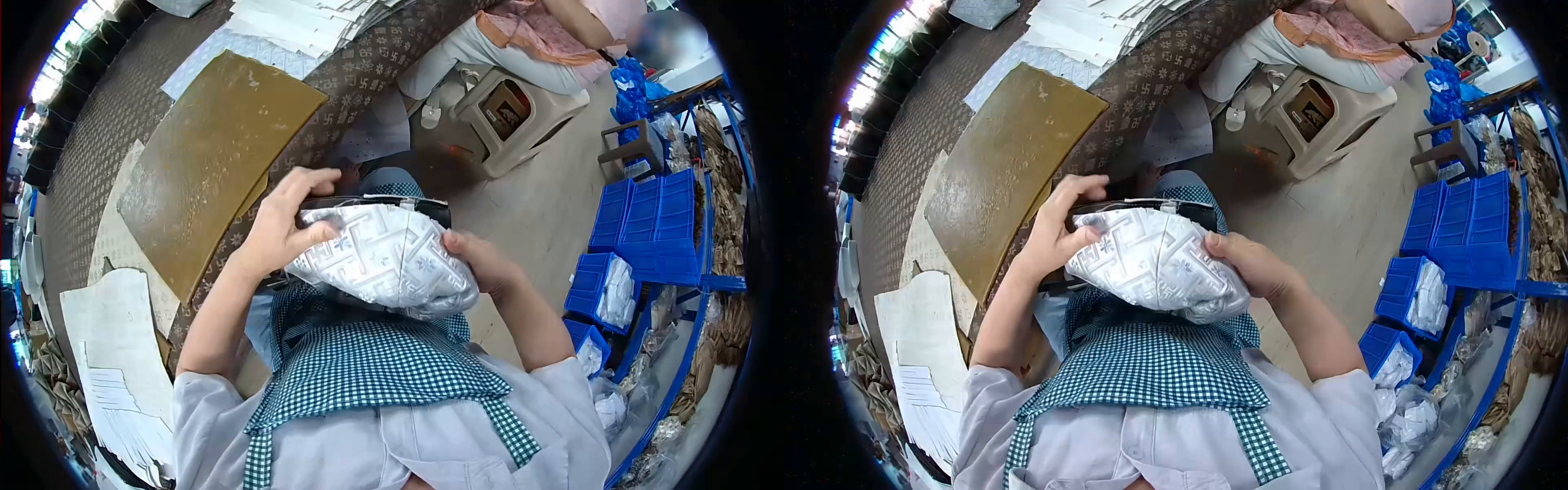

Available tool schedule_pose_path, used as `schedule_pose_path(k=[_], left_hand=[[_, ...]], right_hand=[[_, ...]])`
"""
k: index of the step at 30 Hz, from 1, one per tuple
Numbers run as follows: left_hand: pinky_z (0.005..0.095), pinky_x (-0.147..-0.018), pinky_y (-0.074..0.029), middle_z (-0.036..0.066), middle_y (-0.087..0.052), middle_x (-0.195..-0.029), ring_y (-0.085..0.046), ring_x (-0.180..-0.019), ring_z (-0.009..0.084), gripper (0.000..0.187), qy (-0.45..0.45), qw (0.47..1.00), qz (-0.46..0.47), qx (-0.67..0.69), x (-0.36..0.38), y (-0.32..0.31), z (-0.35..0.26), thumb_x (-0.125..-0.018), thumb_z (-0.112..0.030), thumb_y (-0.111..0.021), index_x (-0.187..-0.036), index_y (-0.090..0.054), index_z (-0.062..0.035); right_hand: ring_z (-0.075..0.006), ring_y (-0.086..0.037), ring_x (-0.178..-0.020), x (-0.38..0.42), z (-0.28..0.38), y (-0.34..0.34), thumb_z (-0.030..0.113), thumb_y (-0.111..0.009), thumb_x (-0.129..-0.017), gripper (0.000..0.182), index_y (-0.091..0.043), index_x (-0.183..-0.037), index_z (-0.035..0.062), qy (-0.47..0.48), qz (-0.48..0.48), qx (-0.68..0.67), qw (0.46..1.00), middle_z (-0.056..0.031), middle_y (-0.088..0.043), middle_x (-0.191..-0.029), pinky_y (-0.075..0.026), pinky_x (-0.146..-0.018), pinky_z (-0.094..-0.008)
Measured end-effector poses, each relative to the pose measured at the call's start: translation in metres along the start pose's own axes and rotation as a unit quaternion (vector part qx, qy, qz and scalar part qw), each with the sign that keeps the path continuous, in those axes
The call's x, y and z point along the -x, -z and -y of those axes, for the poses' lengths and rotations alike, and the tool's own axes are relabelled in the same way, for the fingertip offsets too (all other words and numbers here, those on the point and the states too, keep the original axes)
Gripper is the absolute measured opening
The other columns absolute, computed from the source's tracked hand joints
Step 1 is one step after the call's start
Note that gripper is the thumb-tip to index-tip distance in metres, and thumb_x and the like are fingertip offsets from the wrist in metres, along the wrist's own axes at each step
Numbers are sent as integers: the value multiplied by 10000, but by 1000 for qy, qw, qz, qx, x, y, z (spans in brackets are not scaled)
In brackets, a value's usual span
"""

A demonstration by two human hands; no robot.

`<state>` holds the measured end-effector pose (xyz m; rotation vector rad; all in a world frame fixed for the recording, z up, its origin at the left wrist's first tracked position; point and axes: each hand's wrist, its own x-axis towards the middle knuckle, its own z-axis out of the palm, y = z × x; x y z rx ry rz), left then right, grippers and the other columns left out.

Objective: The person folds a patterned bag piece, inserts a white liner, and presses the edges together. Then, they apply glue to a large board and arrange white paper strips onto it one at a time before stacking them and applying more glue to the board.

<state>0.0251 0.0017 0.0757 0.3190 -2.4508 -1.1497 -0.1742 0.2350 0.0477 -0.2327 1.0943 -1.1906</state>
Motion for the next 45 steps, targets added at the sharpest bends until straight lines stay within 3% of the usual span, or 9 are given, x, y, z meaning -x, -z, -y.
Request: schedule_pose_path(k=[9, 13, 21, 24, 27, 30, 38, 40, 45], left_hand=[[598, -1089, -230, 214, -344, -1469, -306, -1376, 407, 1075, -83, 981, 7, -177, 32, -33, 9, -563, -608, -782, -1416, -405, -73], [388, -988, -455, 158, -534, -1344, -542, -1212, 306, 690, -73, 977, -39, -198, 29, -57, 29, -640, -41, -706, -1310, -542, -79], [387, -754, -542, 164, -679, -1030, -670, -859, 328, 432, 26, 980, -100, -169, 1, -61, 31, -748, -71, -627, -1180, -625, -56], [387, -742, -541, 172, -683, -995, -671, -834, 338, 401, 40, 984, -89, -147, -9, -55, 18, -757, -67, -626, -1157, -634, -40], [363, -752, -541, 197, -677, -1004, -679, -860, 328, 388, 57, 988, -101, -103, -13, -41, 10, -762, -18, -597, -1147, -645, -28], [317, -845, -526, 168, -690, -1061, -688, -951, 260, 464, 132, 982, -137, 18, -14, -22, 5, -760, 56, -575, -1207, -634, -53], [355, -1079, -350, 166, -407, -1439, -406, -1321, 302, 796, 98, 982, -126, 100, 0, -50, 29, -773, 111, -574, -1487, -298, -109], [439, -921, -508, 149, -462, -1388, -555, -1168, 284, 689, 284, 724, -56, 626, 21, -55, 37, -887, -22, -505, -1502, -195, -48], [386, -958, -484, 115, -581, -1291, -581, -1139, 243, 673, 452, 646, -117, 604, 70, -101, 75, -901, -549, -555, -1341, -483, -45]], right_hand=[[-117, -651, -705, -35, 13, 26, 414, -532, -959, 483, -671, -973, -48, 74, 30, 44, 996, -93, -697, -857, -531, -656, -252], [-116, -644, -783, -40, 18, 10, 377, -532, -967, 447, -628, -1082, -44, 134, -10, -3, 991, -90, -684, -959, -526, -713, -256], [-389, -254, -1369, -50, -29, 5, 404, -799, -698, 1108, -140, -1500, 15, 386, -300, 431, 758, -245, -256, -1496, -254, -1096, -474], [-441, -439, -1244, -69, -52, 2, 250, -776, -703, 1087, -76, -1506, 33, 358, -408, 422, 726, -290, -392, -1407, -380, -1004, -468], [-437, -637, -754, -66, -52, 21, 177, -663, -800, 706, -360, -1427, 58, 290, -347, 477, 754, -272, -642, -833, -511, -665, -427], [-441, -623, -772, -36, -23, 40, 123, -606, -825, 423, -572, -1239, 44, 179, -300, 507, 788, -283, -629, -847, -496, -670, -450], [-294, -584, -820, -4, -9, 5, -54, -535, -770, 415, -620, -1175, -23, 525, -401, 536, 526, -163, -653, -1092, -475, -737, -355], [-287, -578, -899, -17, -31, -3, -76, -540, -747, 502, -598, -1240, 0, 528, -356, 565, 524, -156, -614, -1227, -471, -815, -356], [-234, -595, -840, -39, -112, -14, -44, -653, -690, 544, -644, -1211, 114, 430, -240, 624, 607, -87, -619, -1231, -510, -731, -299]])
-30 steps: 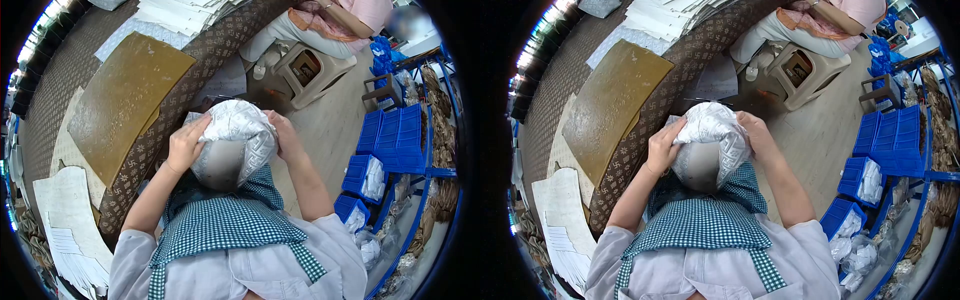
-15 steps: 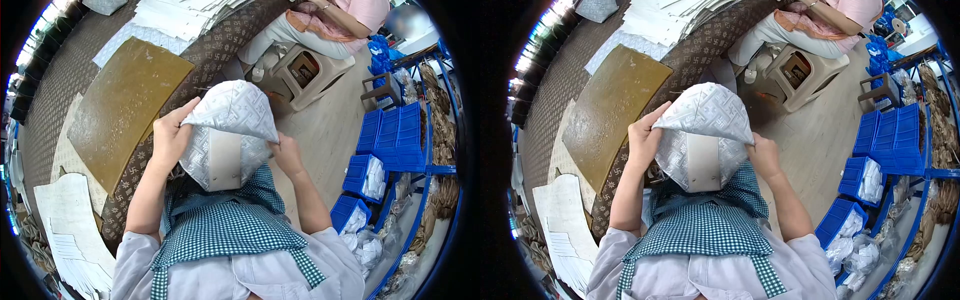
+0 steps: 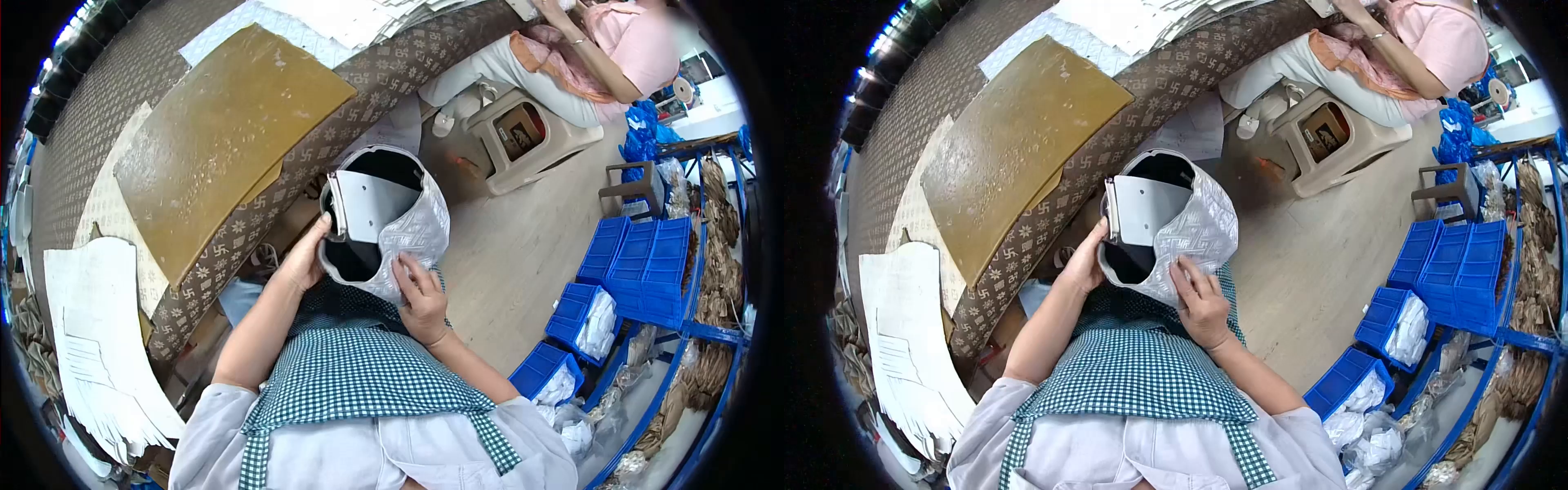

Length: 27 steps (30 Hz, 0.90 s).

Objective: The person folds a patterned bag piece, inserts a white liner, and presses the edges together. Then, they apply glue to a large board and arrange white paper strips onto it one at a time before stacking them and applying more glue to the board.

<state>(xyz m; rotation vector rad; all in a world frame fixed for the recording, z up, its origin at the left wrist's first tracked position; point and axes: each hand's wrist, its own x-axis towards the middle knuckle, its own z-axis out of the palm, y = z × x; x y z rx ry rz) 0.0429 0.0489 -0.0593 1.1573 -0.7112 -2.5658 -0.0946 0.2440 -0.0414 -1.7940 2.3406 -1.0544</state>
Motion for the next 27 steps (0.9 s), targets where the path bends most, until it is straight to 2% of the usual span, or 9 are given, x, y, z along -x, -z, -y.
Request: schedule_pose_path(k=[5, 7, 8, 10, 13, 16, 18, 22, 27], left_hand=[[366, -847, -480, 163, -657, -1070, -614, -969, 214, 422, -10, 952, -69, -299, -15, 22, 6, -826, -194, -643, -1162, -596, 57], [400, -805, -482, 236, -673, -943, -646, -929, 283, 365, -92, 867, -77, -484, -20, 27, 8, -830, -197, -629, -1059, -624, 87], [449, -784, -483, 307, -644, -869, -646, -902, 404, 357, -122, 792, -113, -587, -21, 26, 10, -860, -225, -596, -1010, -617, 98], [493, -767, -479, 330, -615, -871, -617, -896, 460, 348, -142, 748, -127, -635, -18, 13, 13, -888, -250, -566, -1004, -623, 73], [508, -776, -481, 298, -627, -832, -624, -838, 441, 322, -204, 723, -99, -653, 5, -26, 3, -889, -207, -539, -1125, -614, -1], [504, -757, -489, 275, -632, -787, -628, -792, 432, 396, -281, 695, -101, -654, 13, -33, 2, -871, -169, -543, -1242, -575, -36], [459, -700, -506, 252, -630, -747, -642, -718, 398, 398, -318, 697, -106, -634, 24, -36, -9, -872, -151, -551, -1253, -578, -38], [341, -632, -512, 219, -642, -747, -672, -658, 284, 362, -336, 779, -88, -523, 49, -53, -25, -850, -64, -592, -1210, -620, -37], [341, -569, -513, 189, -649, -730, -661, -612, 296, 374, -419, 747, 26, -515, 65, -87, -23, -788, -10, -619, -1157, -651, -61]], right_hand=[[-231, -599, -855, 19, -9, 14, 2, -714, -657, 578, -639, -1206, 165, -47, 103, -44, 993, -61, -626, -1201, -528, -764, -323], [-262, -598, -867, 5, -6, 43, 142, -766, -669, 451, -642, -1102, 114, -64, 149, -52, 985, -64, -641, -1084, -522, -779, -348], [-273, -596, -864, 0, -5, 53, 199, -781, -678, 407, -640, -1045, 92, -79, 153, -56, 983, -62, -647, -1027, -517, -773, -354], [-193, -550, -660, -28, 9, 72, 321, -772, -746, 332, -582, -862, 75, -145, 55, -123, 980, -36, -574, -759, -461, -572, -312], [-140, -454, -491, -84, 29, 74, 358, -731, -815, 382, -527, -787, 36, -175, 47, -165, 970, -34, -498, -596, -395, -485, -269], [-336, -631, -567, -109, 33, 36, 470, -656, -819, 470, -586, -692, 23, -124, 151, 65, 979, -159, -617, -615, -494, -527, -412], [-350, -656, -607, -111, 31, 21, 428, -616, -852, 447, -599, -711, 4, -142, 159, 64, 975, -198, -632, -638, -514, -552, -440], [-369, -652, -634, -96, 30, 30, 306, -540, -908, 326, -603, -831, -4, -130, 145, -31, 980, -218, -644, -687, -517, -581, -463], [-419, -622, -891, -81, 14, 15, 279, -517, -913, 326, -572, -1063, -6, -155, 270, -47, 949, -256, -645, -936, -496, -788, -481]])
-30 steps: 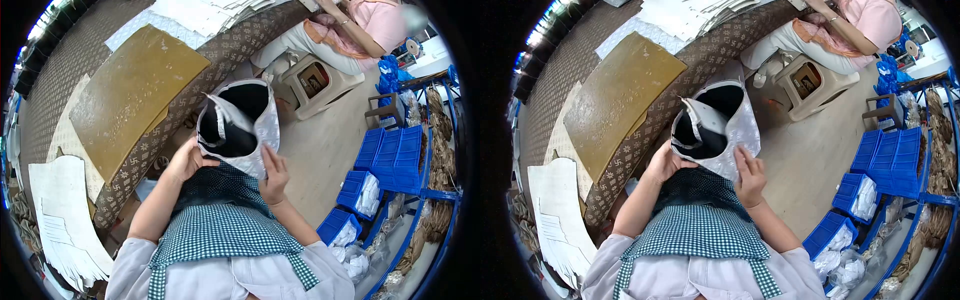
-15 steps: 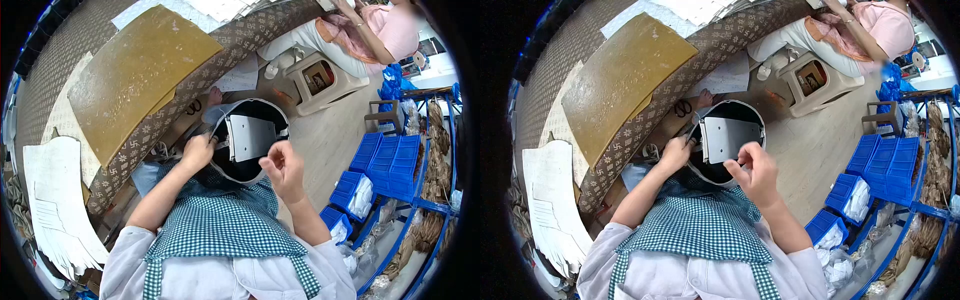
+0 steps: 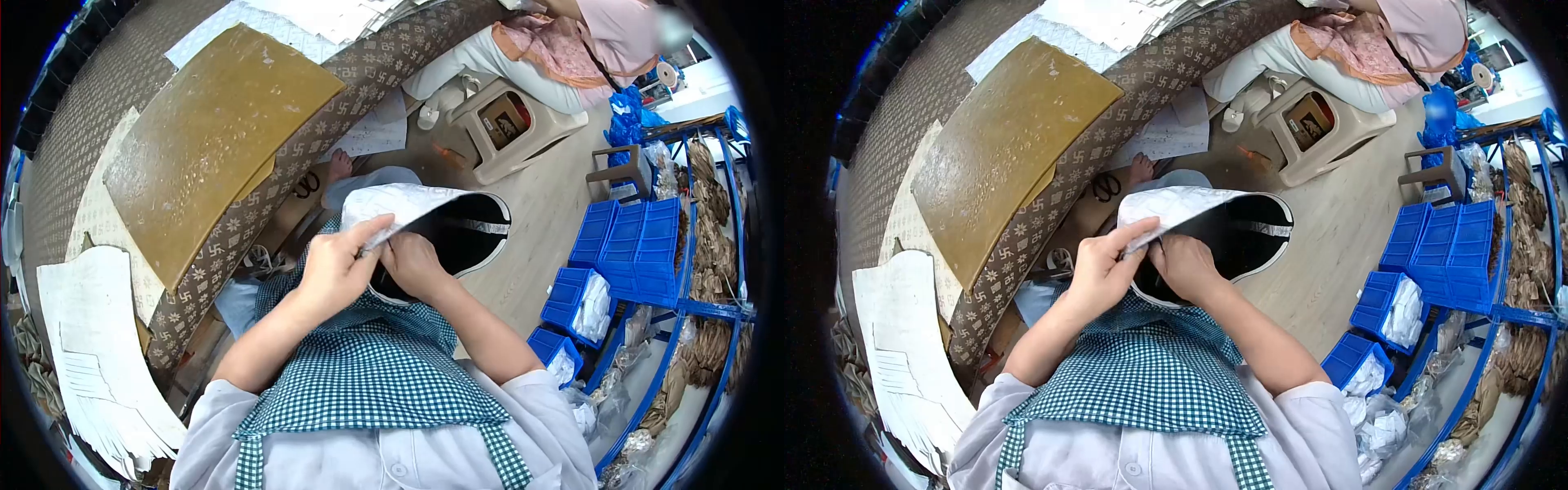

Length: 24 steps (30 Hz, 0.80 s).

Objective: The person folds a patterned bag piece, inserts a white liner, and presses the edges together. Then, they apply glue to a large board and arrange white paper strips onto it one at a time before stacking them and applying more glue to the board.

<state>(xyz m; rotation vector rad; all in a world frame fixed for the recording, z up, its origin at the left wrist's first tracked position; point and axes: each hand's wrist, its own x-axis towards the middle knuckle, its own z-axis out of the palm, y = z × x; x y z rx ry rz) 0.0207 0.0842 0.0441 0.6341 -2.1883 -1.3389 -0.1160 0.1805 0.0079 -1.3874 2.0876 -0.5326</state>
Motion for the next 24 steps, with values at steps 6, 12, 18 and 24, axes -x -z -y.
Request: schedule_pose_path(k=[6, 12, 18, 24], left_hand=[[320, -588, -539, 174, -681, -801, -683, -655, 270, 445, -70, 993, 93, 20, 11, -6, -41, -705, 43, -645, -1141, -659, -41], [328, -526, -530, 122, -674, -740, -668, -620, 245, 412, -150, 984, 96, -4, 6, -11, -49, -704, 25, -639, -1112, -643, -30], [364, -476, -501, 82, -625, -659, -621, -535, 253, 412, -181, 970, 158, -37, 10, -17, -44, -746, -79, -632, -1158, -621, -65], [323, -477, -499, 65, -608, -627, -613, -521, 214, 442, -239, 952, 188, -27, 1, -28, -45, -672, -38, -698, -1111, -645, -33]], right_hand=[[-280, -285, -1401, -32, -35, -15, 522, -371, -930, 635, -396, -1427, 126, 121, 101, -61, 986, -155, -333, -1496, -182, -1152, -445], [-281, -313, -1374, -78, -28, -4, 492, -384, -926, 602, -418, -1399, 122, 131, 132, 12, 983, -156, -359, -1465, -208, -1131, -440], [-283, -341, -1346, -63, -21, -1, 462, -396, -921, 569, -439, -1372, 117, 140, 141, 21, 980, -156, -386, -1433, -234, -1110, -435], [-285, -369, -1319, -24, -15, 26, 432, -409, -917, 536, -461, -1344, 112, 141, 140, 45, 979, -156, -412, -1401, -260, -1089, -431]])
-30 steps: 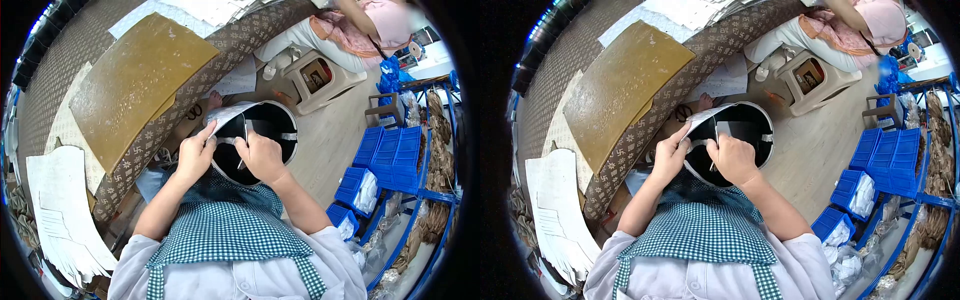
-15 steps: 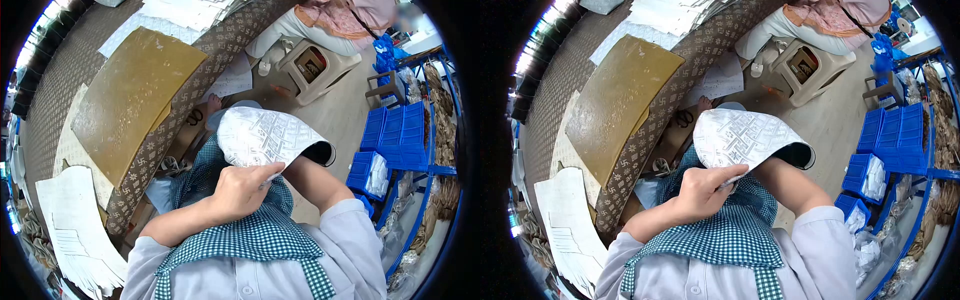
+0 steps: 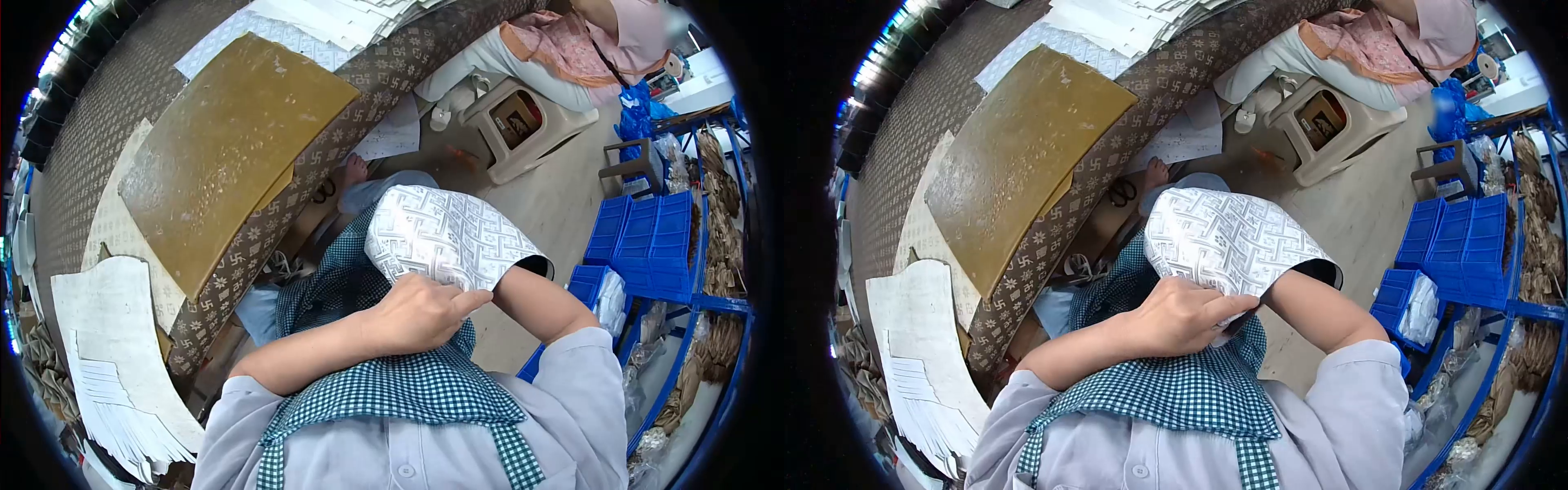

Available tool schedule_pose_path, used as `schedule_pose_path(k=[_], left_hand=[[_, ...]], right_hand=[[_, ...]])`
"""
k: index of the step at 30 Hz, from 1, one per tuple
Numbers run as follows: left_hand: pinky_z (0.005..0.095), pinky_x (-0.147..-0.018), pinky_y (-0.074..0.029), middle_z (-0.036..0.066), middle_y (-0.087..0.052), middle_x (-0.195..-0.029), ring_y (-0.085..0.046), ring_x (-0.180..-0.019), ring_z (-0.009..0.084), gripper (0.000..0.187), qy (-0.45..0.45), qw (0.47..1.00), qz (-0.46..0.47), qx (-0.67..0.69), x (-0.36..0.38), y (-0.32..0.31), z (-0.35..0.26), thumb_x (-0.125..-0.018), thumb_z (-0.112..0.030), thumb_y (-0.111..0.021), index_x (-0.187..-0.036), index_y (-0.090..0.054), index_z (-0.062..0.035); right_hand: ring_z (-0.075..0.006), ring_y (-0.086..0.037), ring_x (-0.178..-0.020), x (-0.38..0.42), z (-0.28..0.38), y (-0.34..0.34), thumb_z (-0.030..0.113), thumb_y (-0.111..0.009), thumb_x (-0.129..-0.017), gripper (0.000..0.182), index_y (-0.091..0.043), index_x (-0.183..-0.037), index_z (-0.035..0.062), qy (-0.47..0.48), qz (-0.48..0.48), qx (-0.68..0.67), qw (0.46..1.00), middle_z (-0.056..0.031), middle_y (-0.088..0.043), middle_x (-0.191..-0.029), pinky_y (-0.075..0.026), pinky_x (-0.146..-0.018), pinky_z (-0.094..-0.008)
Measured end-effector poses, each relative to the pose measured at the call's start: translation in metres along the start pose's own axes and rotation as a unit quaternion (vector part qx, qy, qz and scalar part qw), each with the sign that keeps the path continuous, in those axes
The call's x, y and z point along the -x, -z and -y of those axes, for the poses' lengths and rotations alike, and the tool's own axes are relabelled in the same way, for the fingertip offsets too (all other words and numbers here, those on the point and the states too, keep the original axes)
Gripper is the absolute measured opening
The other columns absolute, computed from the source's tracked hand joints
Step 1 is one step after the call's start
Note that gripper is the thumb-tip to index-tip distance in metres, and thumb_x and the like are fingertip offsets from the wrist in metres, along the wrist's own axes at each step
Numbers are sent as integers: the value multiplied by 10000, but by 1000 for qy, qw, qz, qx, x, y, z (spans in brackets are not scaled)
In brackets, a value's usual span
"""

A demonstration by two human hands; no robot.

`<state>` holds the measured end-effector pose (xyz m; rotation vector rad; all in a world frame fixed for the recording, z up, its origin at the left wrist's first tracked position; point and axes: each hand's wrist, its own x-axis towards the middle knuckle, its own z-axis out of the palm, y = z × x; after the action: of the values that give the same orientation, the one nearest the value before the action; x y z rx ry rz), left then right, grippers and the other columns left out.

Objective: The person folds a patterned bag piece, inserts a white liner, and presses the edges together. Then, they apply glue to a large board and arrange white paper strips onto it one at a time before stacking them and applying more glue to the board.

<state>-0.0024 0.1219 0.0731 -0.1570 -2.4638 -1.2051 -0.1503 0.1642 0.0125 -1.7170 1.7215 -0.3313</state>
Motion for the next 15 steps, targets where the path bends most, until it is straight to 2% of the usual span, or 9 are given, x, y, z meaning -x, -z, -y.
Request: schedule_pose_path(k=[4, 7, 8, 11, 15], left_hand=[[325, -455, -487, 57, -582, -599, -601, -501, 207, 406, -36, 999, -29, 13, -2, 7, -4, -688, -32, -694, -1092, -649, -29], [355, -446, -494, 71, -607, -610, -611, -496, 231, 352, -24, 999, -41, 20, 2, -5, -10, -754, -56, -624, -1106, -642, -55], [344, -462, -506, 81, -625, -630, -621, -513, 231, 377, -19, 999, -32, 15, 3, -9, -11, -732, -48, -624, -1108, -636, -41], [319, -479, -518, 86, -646, -661, -637, -539, 219, 384, 23, 995, -80, 45, 6, -12, -3, -713, -19, -642, -1097, -632, -34], [310, -481, -518, 82, -656, -676, -643, -547, 209, 461, 30, 991, -119, 54, 5, -1, -7, -670, 20, -665, -1126, -633, -38]], right_hand=[[-286, -387, -1301, 31, 6, 1, 412, -418, -914, 514, -475, -1326, 109, -21, -11, 11, 1000, -157, -430, -1380, -277, -1076, -427], [-286, -401, -1288, 26, 5, -7, 397, -424, -912, 498, -486, -1312, 107, -26, -26, 10, 999, -157, -443, -1365, -290, -1065, -425], [-287, -406, -1283, 25, 5, -11, 392, -426, -912, 493, -490, -1308, 106, -32, -35, 9, 999, -157, -447, -1359, -294, -1062, -424], [-287, -420, -1270, 8, 0, -23, 377, -433, -909, 477, -500, -1294, 103, -34, -44, 6, 998, -157, -461, -1344, -307, -1051, -422], [-288, -439, -1252, -8, -4, -28, 357, -441, -907, 456, -515, -1276, 100, -31, -51, 0, 998, -157, -478, -1323, -325, -1037, -418]])
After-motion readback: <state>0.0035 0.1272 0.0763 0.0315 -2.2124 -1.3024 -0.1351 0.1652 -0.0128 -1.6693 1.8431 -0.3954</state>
